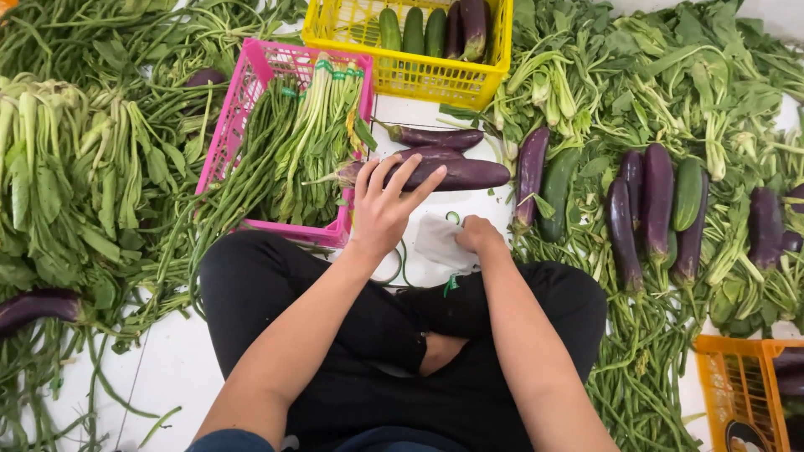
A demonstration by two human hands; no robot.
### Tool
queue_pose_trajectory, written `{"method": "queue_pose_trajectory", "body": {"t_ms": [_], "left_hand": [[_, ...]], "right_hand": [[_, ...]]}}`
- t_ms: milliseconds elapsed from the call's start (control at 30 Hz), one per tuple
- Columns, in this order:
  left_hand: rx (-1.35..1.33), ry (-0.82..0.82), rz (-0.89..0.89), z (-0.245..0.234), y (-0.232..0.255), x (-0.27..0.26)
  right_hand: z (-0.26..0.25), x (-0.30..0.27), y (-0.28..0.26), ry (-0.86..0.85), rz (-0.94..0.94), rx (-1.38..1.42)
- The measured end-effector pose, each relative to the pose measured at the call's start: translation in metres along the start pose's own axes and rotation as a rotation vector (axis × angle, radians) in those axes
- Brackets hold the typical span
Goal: Cleaning and sorting eggplants by wiping each one with a cloth before placing them in a container.
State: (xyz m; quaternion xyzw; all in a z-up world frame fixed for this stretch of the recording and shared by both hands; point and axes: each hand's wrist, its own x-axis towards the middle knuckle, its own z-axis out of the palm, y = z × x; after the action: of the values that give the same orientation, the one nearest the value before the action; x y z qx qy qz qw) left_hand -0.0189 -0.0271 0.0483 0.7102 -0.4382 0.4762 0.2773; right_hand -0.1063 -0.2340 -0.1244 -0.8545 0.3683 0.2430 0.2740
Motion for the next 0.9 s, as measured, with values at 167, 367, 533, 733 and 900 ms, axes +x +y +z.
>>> {"method": "queue_pose_trajectory", "body": {"t_ms": [167,367,533,733,900], "left_hand": [[-0.166,-0.117,-0.056,0.001,0.003,-0.007],[-0.917,-0.339,-0.590,-0.004,0.019,-0.015],[-1.670,-0.409,-1.254,0.023,0.007,-0.043],[-2.416,-0.421,-1.682,0.014,-0.001,-0.029],[-2.587,-0.443,-1.783,0.016,-0.015,-0.029]], "right_hand": [[0.005,0.011,0.011,0.035,-0.059,0.094],[-0.012,0.003,0.002,0.033,-0.182,0.209],[-0.005,0.007,0.003,-0.011,-0.310,0.160],[-0.012,0.004,0.002,-0.068,-0.274,0.083],[-0.021,-0.006,0.004,-0.122,-0.259,0.050]]}}
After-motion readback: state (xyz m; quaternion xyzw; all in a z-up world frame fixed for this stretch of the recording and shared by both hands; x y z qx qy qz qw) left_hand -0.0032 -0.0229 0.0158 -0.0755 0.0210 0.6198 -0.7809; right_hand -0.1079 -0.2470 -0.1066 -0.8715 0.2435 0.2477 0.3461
